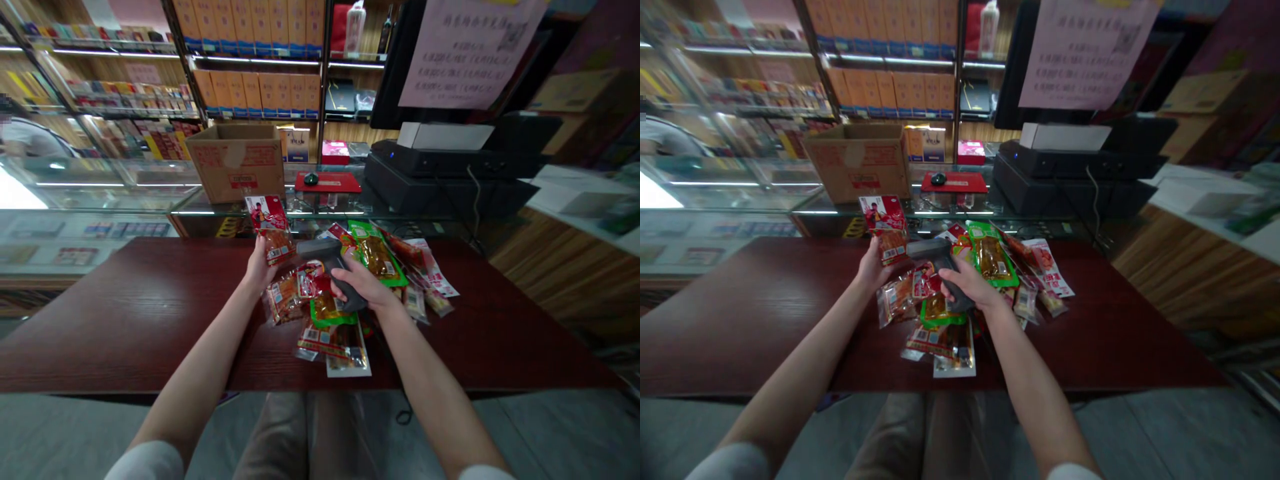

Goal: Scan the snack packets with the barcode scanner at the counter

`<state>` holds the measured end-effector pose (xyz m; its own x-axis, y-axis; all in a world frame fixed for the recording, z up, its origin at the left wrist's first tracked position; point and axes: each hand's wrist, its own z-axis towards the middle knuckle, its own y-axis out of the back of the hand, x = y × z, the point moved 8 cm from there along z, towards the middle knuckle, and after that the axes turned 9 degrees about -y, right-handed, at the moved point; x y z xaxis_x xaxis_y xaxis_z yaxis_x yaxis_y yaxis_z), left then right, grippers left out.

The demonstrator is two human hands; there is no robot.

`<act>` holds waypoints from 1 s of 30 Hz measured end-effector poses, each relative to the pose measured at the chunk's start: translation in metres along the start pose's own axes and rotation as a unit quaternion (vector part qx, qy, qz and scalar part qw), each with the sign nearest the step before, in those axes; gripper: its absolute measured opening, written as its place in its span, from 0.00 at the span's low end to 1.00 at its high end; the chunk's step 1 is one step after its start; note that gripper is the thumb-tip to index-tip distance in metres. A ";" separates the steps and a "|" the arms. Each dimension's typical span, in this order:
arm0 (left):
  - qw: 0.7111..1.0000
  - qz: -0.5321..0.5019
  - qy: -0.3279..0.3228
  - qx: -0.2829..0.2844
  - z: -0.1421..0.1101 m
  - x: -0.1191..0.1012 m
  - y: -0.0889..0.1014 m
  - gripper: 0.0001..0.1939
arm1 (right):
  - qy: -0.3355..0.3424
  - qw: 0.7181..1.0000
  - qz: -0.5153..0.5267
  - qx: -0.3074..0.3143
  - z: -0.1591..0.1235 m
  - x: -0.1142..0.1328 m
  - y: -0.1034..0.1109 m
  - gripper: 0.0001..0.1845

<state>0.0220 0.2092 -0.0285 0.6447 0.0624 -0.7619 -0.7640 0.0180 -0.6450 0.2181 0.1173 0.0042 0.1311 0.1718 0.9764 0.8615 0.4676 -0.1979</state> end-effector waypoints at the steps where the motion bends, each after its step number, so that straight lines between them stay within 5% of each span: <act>1: 1.000 -0.010 0.005 0.005 -0.001 0.002 -0.002 0.25 | 0.001 1.000 0.000 0.001 -0.001 0.000 -0.001 0.22; 6: 0.999 0.034 -0.012 -0.005 -0.006 0.006 -0.004 0.23 | 0.009 1.000 0.002 -0.004 -0.006 0.004 -0.005 0.22; 10: 0.965 0.238 -0.104 -0.017 -0.004 -0.018 0.009 0.20 | 0.018 1.000 0.001 -0.014 -0.014 0.011 -0.002 0.23; 12: 0.894 0.420 -0.152 -0.022 -0.002 -0.042 0.018 0.18 | 0.017 1.000 0.001 -0.012 -0.020 0.015 0.001 0.23; 15: 0.738 0.656 -0.144 -0.064 -0.001 -0.077 0.043 0.20 | 0.013 1.000 0.012 -0.007 -0.030 0.020 0.006 0.23; 19: 0.582 0.802 -0.025 -0.134 -0.008 -0.102 0.080 0.29 | 0.048 0.998 0.026 -0.024 -0.040 0.031 0.013 0.21; 21: 0.523 0.836 -0.041 -0.163 -0.015 -0.108 0.081 0.35 | 0.067 0.996 0.032 -0.043 -0.042 0.035 0.016 0.21; 23: 0.498 0.853 -0.082 -0.133 -0.015 -0.102 0.071 0.37 | 0.070 0.996 0.031 -0.054 -0.042 0.036 0.017 0.20; 27: 0.504 0.861 -0.028 0.068 -0.004 -0.054 0.065 0.29 | 0.053 0.996 0.025 -0.067 -0.040 0.031 0.018 0.19; 30: 0.470 0.879 -0.012 0.077 0.001 -0.049 0.079 0.25 | 0.041 0.996 0.025 -0.071 -0.038 0.027 0.020 0.19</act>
<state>-0.0695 0.2086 -0.0420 -0.9860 0.1277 -0.1076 -0.1098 -0.0103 0.9939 0.2574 0.0978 0.0299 0.2101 0.1167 0.9707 0.9130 0.3317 -0.2375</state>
